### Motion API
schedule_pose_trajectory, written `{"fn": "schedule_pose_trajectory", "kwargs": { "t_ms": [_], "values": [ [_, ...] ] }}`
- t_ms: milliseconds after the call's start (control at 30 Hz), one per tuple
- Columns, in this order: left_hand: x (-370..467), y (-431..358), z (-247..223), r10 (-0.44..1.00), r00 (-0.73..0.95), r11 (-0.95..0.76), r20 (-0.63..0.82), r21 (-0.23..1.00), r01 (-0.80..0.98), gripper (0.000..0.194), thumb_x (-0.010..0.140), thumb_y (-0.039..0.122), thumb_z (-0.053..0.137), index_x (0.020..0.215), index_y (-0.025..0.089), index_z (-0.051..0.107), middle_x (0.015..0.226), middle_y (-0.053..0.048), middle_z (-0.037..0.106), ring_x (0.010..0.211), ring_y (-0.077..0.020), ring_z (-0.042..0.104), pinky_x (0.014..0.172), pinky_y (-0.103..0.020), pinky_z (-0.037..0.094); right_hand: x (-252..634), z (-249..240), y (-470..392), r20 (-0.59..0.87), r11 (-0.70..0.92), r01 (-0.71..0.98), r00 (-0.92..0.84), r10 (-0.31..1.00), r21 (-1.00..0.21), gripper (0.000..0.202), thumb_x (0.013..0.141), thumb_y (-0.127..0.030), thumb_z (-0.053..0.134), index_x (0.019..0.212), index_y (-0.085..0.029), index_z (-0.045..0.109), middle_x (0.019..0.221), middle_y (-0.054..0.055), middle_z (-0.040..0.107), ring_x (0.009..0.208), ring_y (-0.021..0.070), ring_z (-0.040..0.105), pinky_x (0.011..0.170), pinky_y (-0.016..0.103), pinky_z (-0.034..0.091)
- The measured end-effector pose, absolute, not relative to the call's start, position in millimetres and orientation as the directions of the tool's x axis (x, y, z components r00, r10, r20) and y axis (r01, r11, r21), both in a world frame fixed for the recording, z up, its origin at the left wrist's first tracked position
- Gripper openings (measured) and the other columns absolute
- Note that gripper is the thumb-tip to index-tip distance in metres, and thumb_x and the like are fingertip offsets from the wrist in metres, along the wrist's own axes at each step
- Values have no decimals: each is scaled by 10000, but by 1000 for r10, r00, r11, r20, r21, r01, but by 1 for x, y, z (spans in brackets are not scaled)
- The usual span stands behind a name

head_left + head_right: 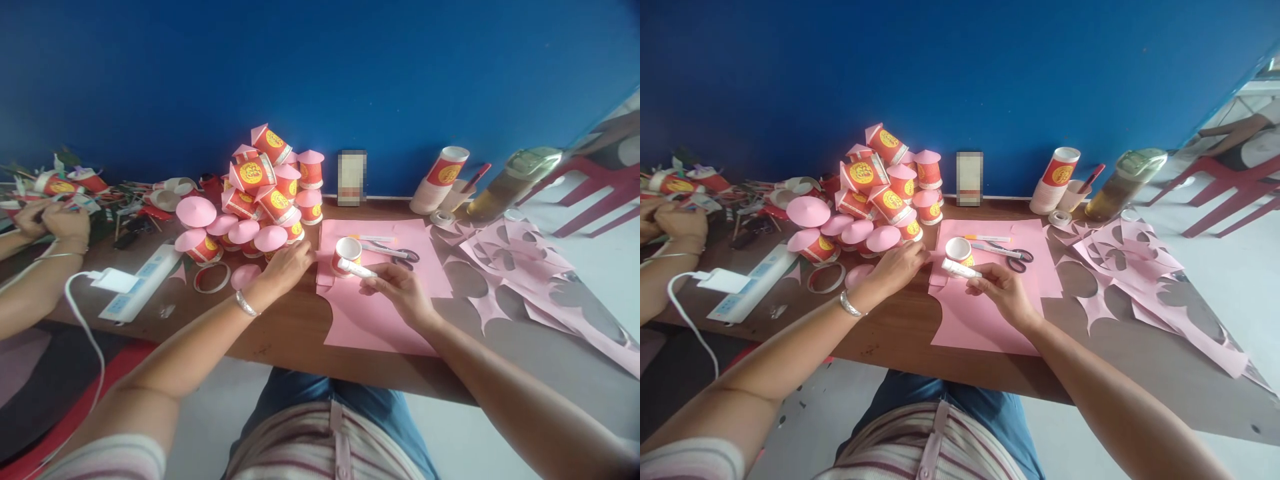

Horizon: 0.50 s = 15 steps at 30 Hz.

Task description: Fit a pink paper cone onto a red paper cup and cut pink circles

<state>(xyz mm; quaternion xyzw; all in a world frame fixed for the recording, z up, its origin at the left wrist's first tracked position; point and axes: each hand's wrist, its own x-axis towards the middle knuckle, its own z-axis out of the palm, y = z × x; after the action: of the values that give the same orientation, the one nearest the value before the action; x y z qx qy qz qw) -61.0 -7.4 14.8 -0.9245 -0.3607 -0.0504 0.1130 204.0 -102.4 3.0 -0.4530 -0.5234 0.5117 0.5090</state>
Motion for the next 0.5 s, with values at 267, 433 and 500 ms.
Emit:
{"fn": "schedule_pose_trajectory", "kwargs": {
  "t_ms": [267, 433, 500],
  "values": [
    [-55, -31, 35, 856, 486, -358, 179, 882, 306, 260, 913, 401, 737, 974, 168, 639, 917, -27, 699, 749, -117, 631, 681, -238, 519, 203, 7, -105, 75, 73, -31, -63, 995, -997, 448, 792, -596, 836, 946, -184, 750, 810, 60, 776, 750, 219, 758, 742, 394, 655],
    [-43, -40, 39, 840, 538, -118, 68, 991, 60, 314, 816, 382, 850, 961, 156, 687, 910, -28, 715, 635, -72, 574, 629, -213, 509, 200, 12, -109, 90, 91, 18, -74, 993, -996, 452, 810, -610, 811, 948, -185, 742, 840, 68, 781, 788, 229, 764, 770, 412, 666],
    [-41, -41, 36, 843, 532, -89, 79, 996, -8, 296, 806, 352, 864, 947, 157, 692, 902, -21, 714, 617, -61, 564, 626, -206, 510, 199, 12, -109, 96, 98, 23, -77, 992, -995, 451, 815, -613, 805, 950, -187, 739, 841, 67, 783, 790, 230, 766, 773, 415, 669]
  ]
}}
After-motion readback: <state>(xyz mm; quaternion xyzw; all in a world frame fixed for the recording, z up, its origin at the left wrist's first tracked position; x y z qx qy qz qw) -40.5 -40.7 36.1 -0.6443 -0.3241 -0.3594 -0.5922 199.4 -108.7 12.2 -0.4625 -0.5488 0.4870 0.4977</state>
